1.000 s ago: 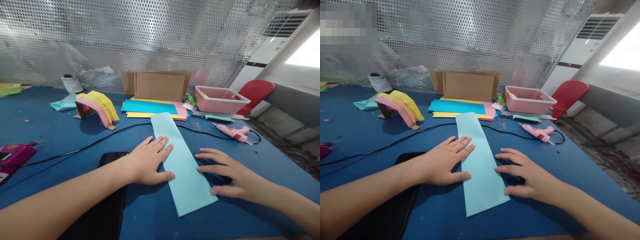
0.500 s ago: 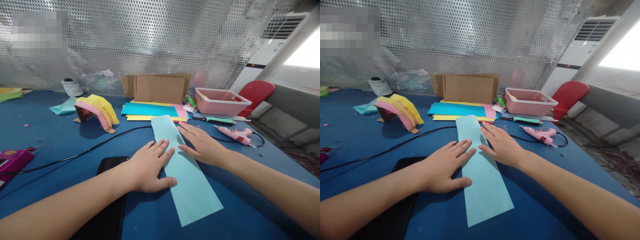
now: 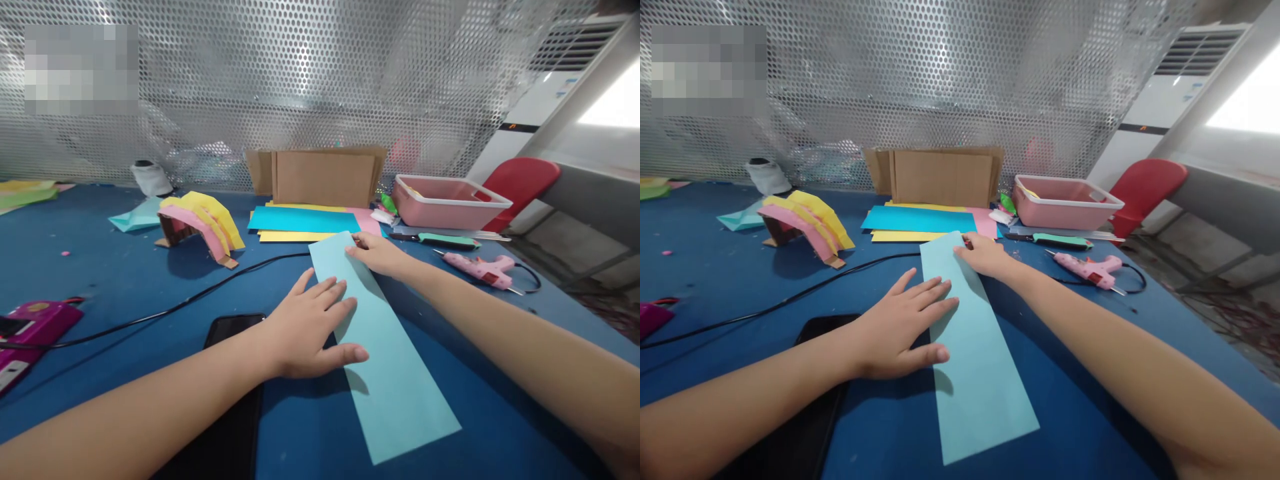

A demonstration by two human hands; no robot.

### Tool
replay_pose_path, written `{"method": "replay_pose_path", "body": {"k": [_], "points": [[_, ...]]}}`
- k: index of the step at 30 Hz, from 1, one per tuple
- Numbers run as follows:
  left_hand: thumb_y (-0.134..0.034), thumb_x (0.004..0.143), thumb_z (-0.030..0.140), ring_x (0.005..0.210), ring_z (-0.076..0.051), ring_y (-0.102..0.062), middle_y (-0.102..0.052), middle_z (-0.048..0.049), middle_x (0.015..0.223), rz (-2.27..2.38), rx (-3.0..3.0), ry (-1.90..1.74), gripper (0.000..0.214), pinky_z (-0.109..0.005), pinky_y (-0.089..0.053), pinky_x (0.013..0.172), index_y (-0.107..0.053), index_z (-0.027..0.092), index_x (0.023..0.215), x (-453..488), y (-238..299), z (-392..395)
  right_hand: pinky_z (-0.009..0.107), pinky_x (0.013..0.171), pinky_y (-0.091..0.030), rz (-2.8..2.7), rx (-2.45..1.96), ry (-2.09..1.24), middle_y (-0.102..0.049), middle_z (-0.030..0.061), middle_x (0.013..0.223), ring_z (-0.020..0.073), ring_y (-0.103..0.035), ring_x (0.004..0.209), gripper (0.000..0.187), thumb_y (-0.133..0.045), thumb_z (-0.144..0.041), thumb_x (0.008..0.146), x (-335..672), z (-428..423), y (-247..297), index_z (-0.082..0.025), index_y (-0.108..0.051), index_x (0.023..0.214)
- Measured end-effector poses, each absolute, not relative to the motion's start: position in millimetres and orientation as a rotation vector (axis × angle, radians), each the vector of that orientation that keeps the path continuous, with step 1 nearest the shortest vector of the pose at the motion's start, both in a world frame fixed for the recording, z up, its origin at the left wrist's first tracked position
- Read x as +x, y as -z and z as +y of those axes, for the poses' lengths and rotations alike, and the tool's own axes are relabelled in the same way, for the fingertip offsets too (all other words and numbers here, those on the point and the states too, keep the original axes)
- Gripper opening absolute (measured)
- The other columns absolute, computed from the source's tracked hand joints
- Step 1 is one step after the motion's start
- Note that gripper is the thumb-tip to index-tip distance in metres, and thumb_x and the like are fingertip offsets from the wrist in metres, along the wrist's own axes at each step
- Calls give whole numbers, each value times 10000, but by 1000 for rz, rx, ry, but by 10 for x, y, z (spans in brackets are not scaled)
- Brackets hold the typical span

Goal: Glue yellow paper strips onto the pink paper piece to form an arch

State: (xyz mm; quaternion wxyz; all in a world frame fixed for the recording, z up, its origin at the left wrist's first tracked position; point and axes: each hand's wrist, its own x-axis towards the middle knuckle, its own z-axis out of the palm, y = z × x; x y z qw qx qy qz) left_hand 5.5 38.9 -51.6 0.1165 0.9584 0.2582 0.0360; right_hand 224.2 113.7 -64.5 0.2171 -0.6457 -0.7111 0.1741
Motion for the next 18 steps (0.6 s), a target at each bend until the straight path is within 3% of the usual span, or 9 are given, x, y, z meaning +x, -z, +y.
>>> {"method": "replay_pose_path", "body": {"k": [7,10,13,16,18], "points": [[-391,895,649,1236,-314,-537,-624,-147,1303,713,2851,-329,640,-549,-132,1175,-609,135,1210,80,483,304,492,916,-415,-2095,-1797,-280,-710,83,939,290,-632,969,416,-543,-409,860,2195,793,535,-192,-597,1211],[-444,877,642,1249,-342,-519,-580,-151,1358,628,2952,-311,630,-561,-210,1151,-602,134,1214,102,532,230,499,893,-413,-2124,-1783,-213,-706,79,895,282,-632,922,439,-526,-393,867,2232,649,592,-176,-574,1246],[-427,828,728,1324,-411,-427,-470,-190,1454,607,2986,-259,775,-601,-262,1113,-541,125,1300,106,570,185,536,877,-415,-2121,-1752,-136,-695,103,884,307,-625,922,436,-475,-362,891,2293,542,702,-134,-565,1251],[-384,798,782,1362,-467,-347,-391,-230,1495,644,2958,-170,887,-624,-289,1086,-478,114,1375,91,583,183,533,921,-419,-2131,-1654,-58,-655,169,1099,323,-589,1056,443,-466,-341,897,2338,465,776,-111,-555,1265],[-362,793,796,1365,-485,-331,-367,-241,1504,662,2943,-125,918,-628,-295,1080,-459,110,1394,84,584,192,490,983,-412,-2172,-1548,-31,-602,155,1245,294,-550,1157,395,-484,-340,896,2347,423,787,-159,-593,1230]]}}
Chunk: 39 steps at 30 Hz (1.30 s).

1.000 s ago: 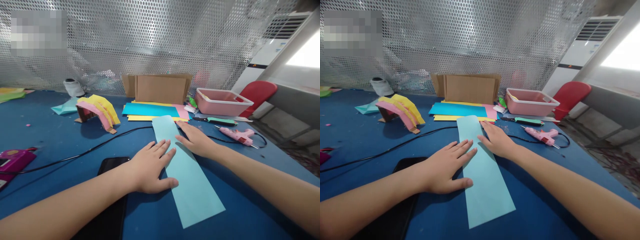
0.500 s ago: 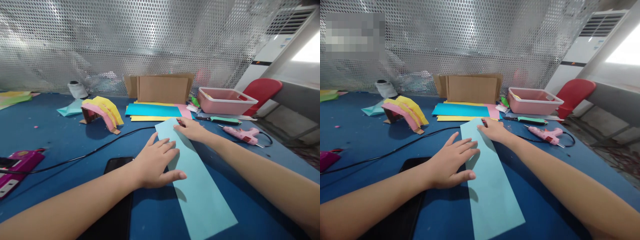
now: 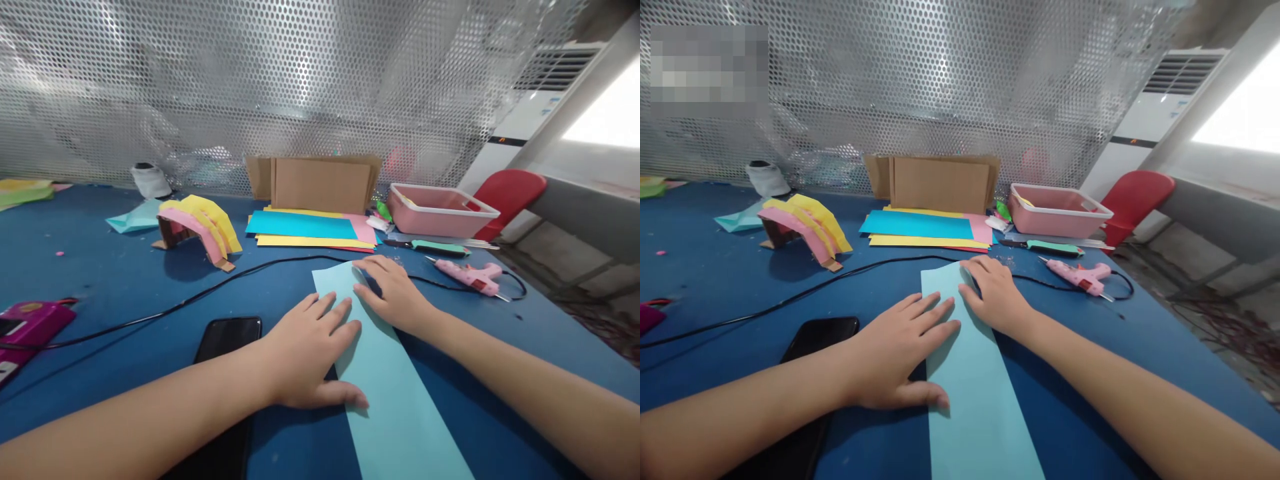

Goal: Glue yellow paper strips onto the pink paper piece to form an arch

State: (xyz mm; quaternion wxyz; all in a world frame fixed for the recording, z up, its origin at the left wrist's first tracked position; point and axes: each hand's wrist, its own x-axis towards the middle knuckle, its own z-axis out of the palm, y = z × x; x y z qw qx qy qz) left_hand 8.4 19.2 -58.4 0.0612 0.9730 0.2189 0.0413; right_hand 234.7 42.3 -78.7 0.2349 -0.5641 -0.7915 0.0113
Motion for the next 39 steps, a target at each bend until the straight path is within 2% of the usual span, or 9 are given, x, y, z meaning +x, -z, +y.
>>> {"method": "replay_pose_path", "body": {"k": [4,9,15,23,29,39], "points": [[-345,797,798,1365,-485,-331,-384,-244,1494,667,2939,-83,942,-624,-300,1078,-416,102,1429,100,582,206,467,1045,-406,-2320,-1270,5,-585,73,1340,253,-519,1248,294,-507,-329,911,2334,372,797,-250,-666,1146],[-297,848,756,1376,-457,-331,-396,-227,1493,673,2937,-103,879,-609,-285,1093,-445,94,1407,122,586,219,494,1017,-472,-2354,-1120,54,-638,107,1282,273,-548,1244,298,-471,-260,933,2352,395,883,-191,-687,1127],[-332,859,731,1336,-416,-413,-506,-178,1428,747,2944,-194,815,-618,-217,1127,-507,105,1350,116,580,234,483,1010,-500,-2346,-1123,59,-670,115,1227,272,-576,1216,300,-481,-231,918,2369,416,917,-164,-684,1127],[-286,830,781,1326,-459,-401,-470,-187,1455,891,2965,-193,880,-660,-198,1108,-511,111,1355,118,587,204,477,1030,-491,-2359,-1147,29,-662,118,1239,266,-563,1234,302,-487,-256,929,2369,400,889,-161,-674,1146],[-277,932,610,1348,-423,-392,-455,-162,1474,966,2958,-182,682,-641,-199,1118,-523,124,1342,124,574,210,483,1045,-477,-2353,-1164,-3,-653,115,1254,261,-549,1247,304,-488,-263,930,2365,401,897,-171,-670,1155],[-330,903,633,1369,-453,-343,-417,-174,1496,1001,2929,-158,726,-644,-198,1115,-495,103,1371,124,588,222,498,1046,-472,-2349,-1156,-32,-650,121,1257,264,-546,1252,306,-495,-261,923,2364,405,894,-183,-672,1161]]}}
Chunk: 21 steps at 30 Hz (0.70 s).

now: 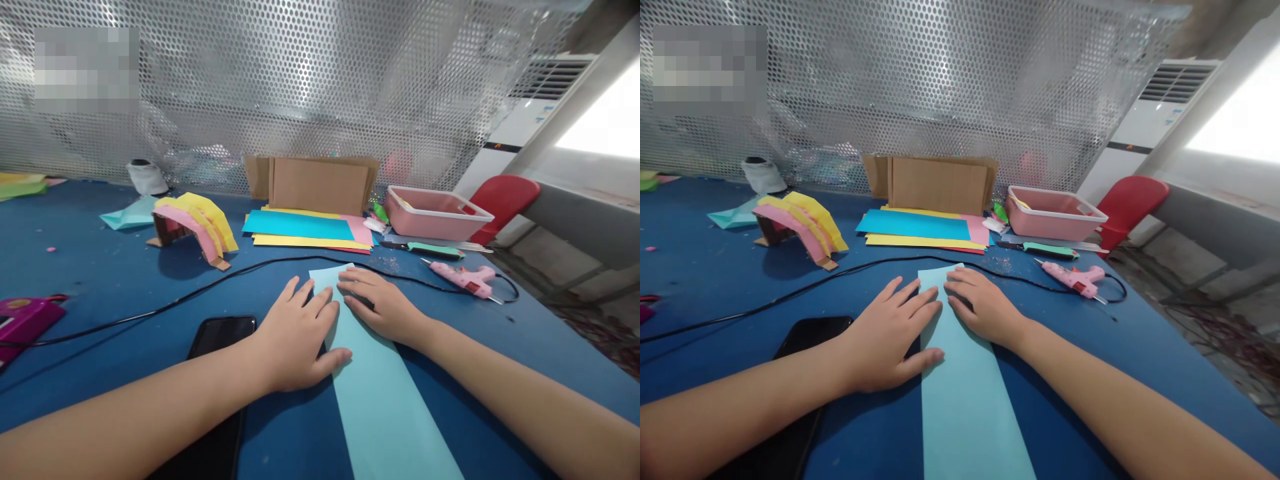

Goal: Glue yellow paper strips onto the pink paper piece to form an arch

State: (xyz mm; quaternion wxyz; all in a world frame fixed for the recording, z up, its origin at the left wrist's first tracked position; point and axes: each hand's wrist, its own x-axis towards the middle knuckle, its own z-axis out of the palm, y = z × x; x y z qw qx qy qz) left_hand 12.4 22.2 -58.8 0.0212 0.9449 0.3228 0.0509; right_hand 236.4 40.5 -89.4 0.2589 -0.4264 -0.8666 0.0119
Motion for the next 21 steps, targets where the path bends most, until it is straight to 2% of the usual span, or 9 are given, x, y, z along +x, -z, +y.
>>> {"method": "replay_pose_path", "body": {"k": [6,10,12,15,19,21], "points": [[-344,894,639,1376,-438,-337,-404,-192,1500,979,2893,-133,751,-633,-211,1116,-478,85,1382,140,576,246,497,1038,-479,-2357,-1155,-12,-651,116,1254,262,-552,1244,309,-489,-259,925,2370,413,911,-198,-669,1169],[-393,865,654,1341,-408,-390,-457,-174,1466,985,2874,-164,748,-609,-244,1111,-492,114,1372,139,574,269,494,1040,-478,-2371,-1151,2,-653,122,1252,257,-562,1233,317,-471,-270,938,2371,413,915,-187,-663,1178],[-379,859,676,1346,-407,-376,-443,-168,1478,994,2857,-157,783,-628,-226,1110,-444,128,1415,131,577,278,486,1042,-479,-2378,-1147,6,-653,122,1251,253,-568,1226,326,-457,-273,946,2362,401,898,-180,-657,1187],[-312,878,687,1405,-410,-282,-341,-166,1542,994,2828,-87,828,-645,-163,1124,-335,121,1481,119,576,283,469,1029,-494,-2400,-1128,11,-660,127,1240,250,-590,1197,339,-450,-258,944,2347,358,847,-162,-648,1202],[-250,911,659,1472,-349,-145,-153,-162,1590,927,2799,21,835,-586,-120,1162,-225,80,1512,122,556,288,469,1002,-514,-2443,-1099,29,-686,118,1196,256,-616,1161,332,-466,-235,927,2403,208,791,-168,-659,1189],[-251,911,660,1479,-323,-132,-128,-168,1584,903,2800,41,842,-571,-121,1167,-215,71,1512,129,546,295,466,984,-526,-2463,-1091,56,-687,118,1194,257,-621,1155,325,-482,-253,925,2481,73,776,-179,-659,1188]]}}
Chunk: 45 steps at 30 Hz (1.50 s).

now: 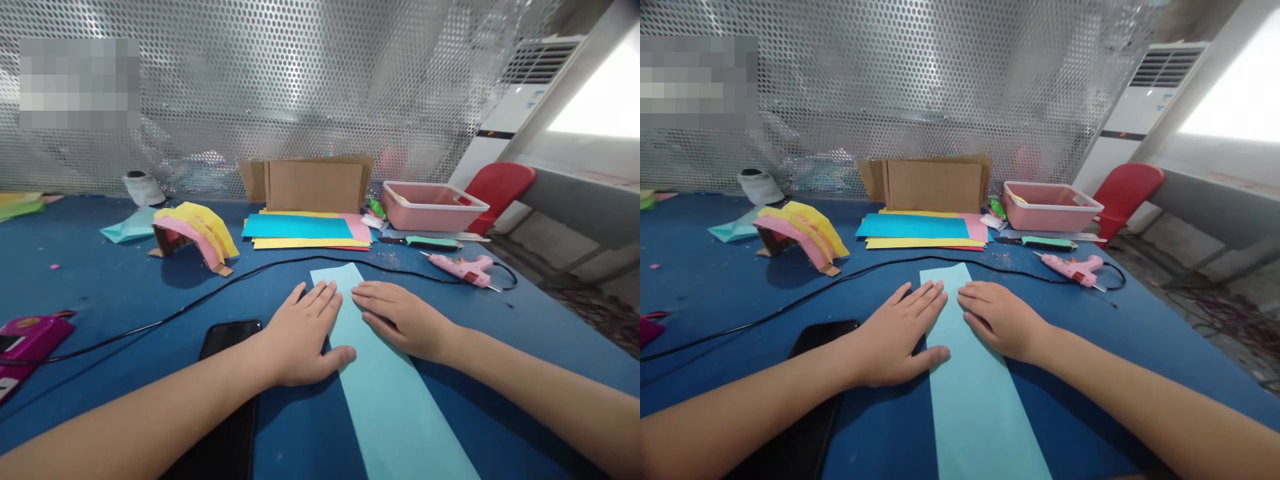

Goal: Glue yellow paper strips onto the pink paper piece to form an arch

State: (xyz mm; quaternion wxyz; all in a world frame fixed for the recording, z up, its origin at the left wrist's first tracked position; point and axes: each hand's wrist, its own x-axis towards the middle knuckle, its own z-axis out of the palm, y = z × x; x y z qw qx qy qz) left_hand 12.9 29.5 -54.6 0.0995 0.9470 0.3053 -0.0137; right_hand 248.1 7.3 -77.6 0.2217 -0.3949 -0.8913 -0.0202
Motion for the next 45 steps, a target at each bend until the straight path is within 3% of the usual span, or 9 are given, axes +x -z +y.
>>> {"method": "replay_pose_path", "body": {"k": [5,11,20,27,33,39,43,45], "points": [[-273,894,685,1473,-324,-155,-150,-179,1575,908,2821,32,869,-577,-107,1168,-245,64,1502,133,554,307,395,967,-544,-2561,-972,111,-684,117,1198,246,-610,1176,344,-531,-275,903,2731,-373,691,-190,-635,1220],[-285,899,673,1465,-330,-185,-183,-180,1570,912,2852,17,846,-593,-127,1159,-259,76,1498,143,572,304,332,944,-557,-2732,-788,83,-726,75,1102,216,-673,1045,471,-572,-284,854,2925,-729,492,-228,-568,1321],[-275,900,674,1471,-324,-165,-166,-174,1574,914,2837,42,851,-571,-95,1172,-242,79,1507,169,575,318,565,1027,-431,-2738,-987,243,-578,52,1358,327,-449,1308,325,-491,-321,910,3036,-275,564,-348,-686,1169],[-273,900,674,1474,-321,-144,-133,-158,1578,914,2808,65,853,-583,-88,1171,-215,84,1514,164,545,322,591,1074,-344,-2617,-1117,238,-500,40,1408,315,-328,1363,326,-427,-352,957,2988,390,657,-372,-719,1099],[-263,901,678,1477,-318,-142,-117,-155,1578,916,2802,56,855,-581,-84,1170,-206,88,1517,154,548,329,597,1056,-345,-2549,-1254,330,-496,47,1402,336,-352,1329,375,-406,-392,961,2908,772,691,-336,-776,937],[-274,893,694,1456,-334,-226,-230,-169,1573,896,2850,-38,838,-597,-122,1154,-291,108,1492,160,567,336,571,1092,-303,-2498,-1376,362,-495,24,1426,334,-323,1366,383,-442,-414,940,2740,880,662,-285,-785,826],[-382,904,607,1236,-277,-511,-553,-105,1384,979,2807,-92,593,-426,-387,1040,-565,179,1270,235,441,587,445,1042,-377,-2452,-1563,392,-655,66,1229,267,-526,1198,367,-437,-371,927,2863,945,451,-224,-770,877],[-366,938,503,1164,-265,-544,-629,-131,1241,1100,2784,-116,500,-391,-413,998,-593,135,1190,288,347,784,438,917,-442,-2340,-1763,422,-706,134,1064,275,-606,1046,416,-363,-301,936,3082,1028,304,-151,-750,933]]}}
